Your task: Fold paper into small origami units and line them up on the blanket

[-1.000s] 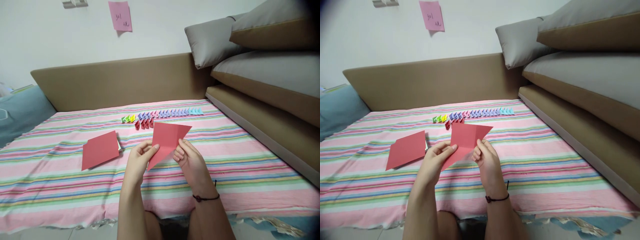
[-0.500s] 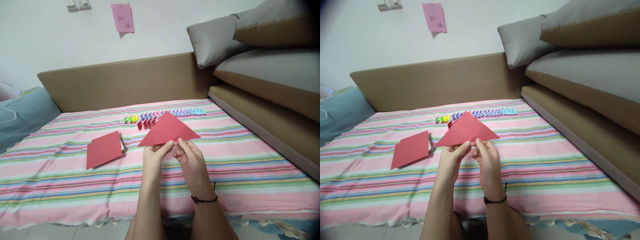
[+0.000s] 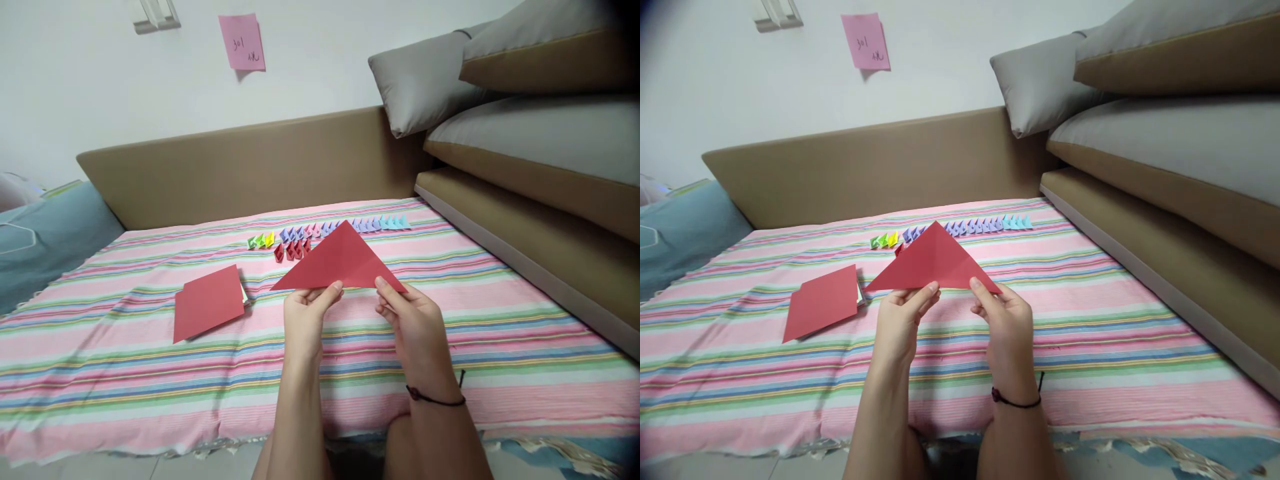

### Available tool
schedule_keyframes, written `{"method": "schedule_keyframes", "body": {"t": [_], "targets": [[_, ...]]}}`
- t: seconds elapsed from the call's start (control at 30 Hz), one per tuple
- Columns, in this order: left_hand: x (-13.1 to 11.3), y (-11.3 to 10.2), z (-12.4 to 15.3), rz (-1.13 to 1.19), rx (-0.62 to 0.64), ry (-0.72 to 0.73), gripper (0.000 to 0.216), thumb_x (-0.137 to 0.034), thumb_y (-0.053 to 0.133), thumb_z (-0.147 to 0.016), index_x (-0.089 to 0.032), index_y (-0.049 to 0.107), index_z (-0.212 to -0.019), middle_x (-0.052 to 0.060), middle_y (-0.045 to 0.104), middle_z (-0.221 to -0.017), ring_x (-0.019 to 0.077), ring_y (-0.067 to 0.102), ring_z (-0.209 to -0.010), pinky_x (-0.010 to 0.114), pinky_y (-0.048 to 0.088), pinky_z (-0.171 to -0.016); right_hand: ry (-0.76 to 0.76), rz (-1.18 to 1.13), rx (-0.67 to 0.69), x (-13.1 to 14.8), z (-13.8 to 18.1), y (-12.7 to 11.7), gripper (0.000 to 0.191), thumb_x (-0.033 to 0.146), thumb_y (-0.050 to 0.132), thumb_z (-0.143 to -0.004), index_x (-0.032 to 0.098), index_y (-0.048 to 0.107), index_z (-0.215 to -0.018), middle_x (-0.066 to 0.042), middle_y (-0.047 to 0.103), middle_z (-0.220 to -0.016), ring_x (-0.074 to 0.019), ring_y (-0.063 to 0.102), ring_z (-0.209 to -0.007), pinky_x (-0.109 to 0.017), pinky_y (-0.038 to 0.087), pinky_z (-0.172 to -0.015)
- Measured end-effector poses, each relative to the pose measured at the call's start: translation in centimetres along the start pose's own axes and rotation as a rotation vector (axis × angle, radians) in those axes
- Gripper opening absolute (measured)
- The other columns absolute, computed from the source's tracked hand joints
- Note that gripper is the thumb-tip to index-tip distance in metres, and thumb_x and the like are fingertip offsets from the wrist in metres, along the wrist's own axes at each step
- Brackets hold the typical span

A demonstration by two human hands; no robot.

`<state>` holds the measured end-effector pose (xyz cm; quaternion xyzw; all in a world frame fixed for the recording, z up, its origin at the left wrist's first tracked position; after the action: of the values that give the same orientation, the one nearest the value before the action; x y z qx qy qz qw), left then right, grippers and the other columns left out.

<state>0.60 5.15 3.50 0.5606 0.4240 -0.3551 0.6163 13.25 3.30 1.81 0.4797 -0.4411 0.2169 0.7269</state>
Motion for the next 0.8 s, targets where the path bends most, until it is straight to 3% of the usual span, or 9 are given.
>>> {"method": "schedule_keyframes", "body": {"t": [0.27,0.4,0.5,0.6,0.7,0.8], "targets": [[-1.1,-1.5,-0.6,0.145,-0.182,0.100,0.020,-0.024,0.081,-0.057,-0.012,0.066,-0.064,-0.002,0.062,-0.061,0.0081,0.063,-0.061,0.020,0.054,-0.068,0.029,0.167,0.111,0.1,-0.6,-1.5,0.030,0.043,0.080,-0.059,0.015,0.072,-0.066,-0.002,0.064,-0.064,-0.0099,0.056,-0.059,-0.024,0.052,-0.061],[-1.9,-3.4,-1.2,0.168,-0.306,0.191,0.022,-0.023,0.083,-0.054,-0.013,0.066,-0.063,-0.003,0.059,-0.059,0.0070,0.061,-0.059,0.019,0.054,-0.067,0.052,0.313,0.206,0.0,-0.8,-1.7,0.032,0.047,0.075,-0.064,0.015,0.073,-0.069,-0.006,0.070,-0.072,-0.0177,0.064,-0.073,-0.033,0.053,-0.077],[-1.9,-4.3,-1.5,0.110,-0.270,0.133,0.023,-0.025,0.083,-0.054,-0.013,0.064,-0.061,-0.004,0.058,-0.057,0.0063,0.059,-0.056,0.019,0.053,-0.065,0.038,0.386,0.367,0.1,-0.7,-1.4,0.030,0.041,0.075,-0.065,0.018,0.074,-0.084,-0.007,0.073,-0.089,-0.0223,0.066,-0.090,-0.035,0.050,-0.086],[-1.4,-4.6,-1.7,0.006,-0.161,0.038,0.024,-0.027,0.082,-0.055,-0.013,0.065,-0.062,-0.004,0.057,-0.056,0.0056,0.057,-0.055,0.018,0.051,-0.064,0.050,0.351,0.479,0.1,-0.4,-0.9,0.035,0.037,0.074,-0.067,0.021,0.071,-0.098,-0.006,0.073,-0.099,-0.0227,0.066,-0.094,-0.034,0.051,-0.085],[-0.9,-4.4,-1.9,-0.062,-0.100,0.002,0.024,-0.030,0.081,-0.058,-0.013,0.065,-0.064,-0.003,0.059,-0.060,0.0052,0.056,-0.057,0.018,0.050,-0.066,0.041,0.334,0.469,-0.1,-0.3,-0.7,0.030,0.041,0.069,-0.072,0.017,0.073,-0.090,-0.007,0.074,-0.089,-0.0227,0.068,-0.084,-0.036,0.052,-0.081],[-0.6,-3.8,-2.0,-0.050,-0.133,0.003,0.026,-0.034,0.077,-0.063,-0.014,0.066,-0.076,0.000,0.065,-0.071,0.0081,0.061,-0.065,0.022,0.050,-0.073,-0.011,0.315,0.347,-0.2,-0.4,-0.8,0.028,0.041,0.071,-0.069,0.016,0.074,-0.080,-0.006,0.074,-0.080,-0.0227,0.068,-0.078,-0.035,0.053,-0.075]]}}
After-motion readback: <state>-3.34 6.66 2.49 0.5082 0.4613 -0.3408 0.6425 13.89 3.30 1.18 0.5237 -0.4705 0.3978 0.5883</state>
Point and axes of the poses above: each hand's wrist, its own z-axis away from the middle knuckle, its own y-axis out of the palm, x = y × z, the point moved 1 cm from there along -z, towards the middle knuckle
